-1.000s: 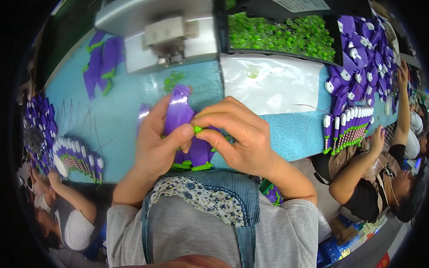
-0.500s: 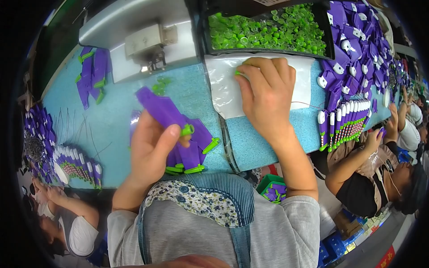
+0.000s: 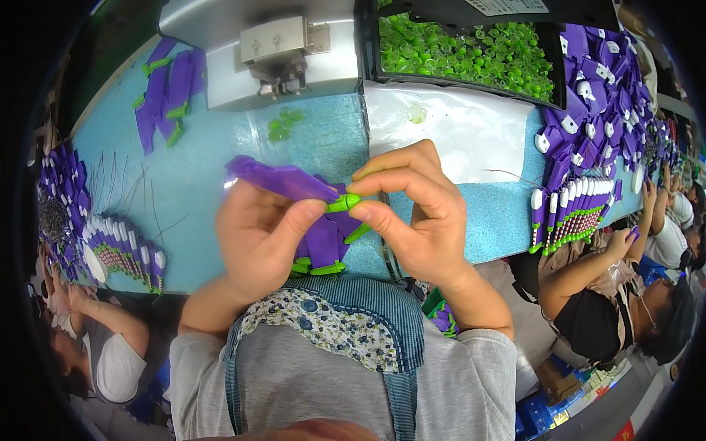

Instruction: The person assembles plastic components by attaching green caps onto purple pieces by hand, then gathers the assembled parts and places them into a green plastic tray.

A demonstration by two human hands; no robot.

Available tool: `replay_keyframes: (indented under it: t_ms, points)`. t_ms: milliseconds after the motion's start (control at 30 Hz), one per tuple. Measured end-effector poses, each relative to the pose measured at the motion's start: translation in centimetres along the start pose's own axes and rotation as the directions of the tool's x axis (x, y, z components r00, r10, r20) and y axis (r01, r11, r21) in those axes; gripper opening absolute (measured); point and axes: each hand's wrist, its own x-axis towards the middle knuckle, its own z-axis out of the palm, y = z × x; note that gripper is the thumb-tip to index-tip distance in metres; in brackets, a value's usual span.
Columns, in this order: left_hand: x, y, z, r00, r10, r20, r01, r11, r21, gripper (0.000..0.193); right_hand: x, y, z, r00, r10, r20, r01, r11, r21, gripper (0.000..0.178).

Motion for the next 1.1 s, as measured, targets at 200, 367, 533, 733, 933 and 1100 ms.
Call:
replay_keyframes:
  t_ms: [200, 367, 533, 733, 933, 1100]
  points:
    - [-0.8, 0.0, -1.1, 0.998, -0.044, 0.036, 0.045, 0.998, -0.032, 0.019, -1.3, 0.7, 1.6, 0.988, 0.144, 0.053, -0.152, 0.960, 0.234, 0.013]
    - [-1.6, 1.1, -4.5, 0.994, -0.066, -0.081, 0.076, 0.989, 0.126, 0.025, 1.3, 0.6, 2.9, 0.988, 0.043, 0.149, -0.049, 0.998, 0.038, 0.014]
    - [-3.8, 2.3, -8.3, 0.979, -0.029, -0.199, 0.158, 0.728, 0.667, 0.018, 5.6, 2.4, 4.3, 0.979, -0.201, 0.043, 0.205, 0.935, -0.288, 0.015]
    - [-0.9, 4.1, -9.8, 0.974, 0.183, -0.136, 0.024, 0.512, 0.859, 0.004, 6.5, 3.8, 5.9, 0.922, -0.358, 0.150, 0.375, 0.718, -0.586, 0.017]
    - [8.6, 5.4, -12.5, 0.887, 0.455, -0.083, 0.051, 0.083, 0.995, 0.029, 5.8, 2.5, 5.6, 0.956, -0.291, 0.042, 0.278, 0.849, -0.449, 0.016]
    - [9.9, 5.0, -13.8, 0.913, 0.386, -0.133, 0.149, -0.011, 0.989, 0.040, 4.7, 1.7, 3.4, 0.990, -0.138, 0.013, 0.136, 0.944, -0.301, 0.017]
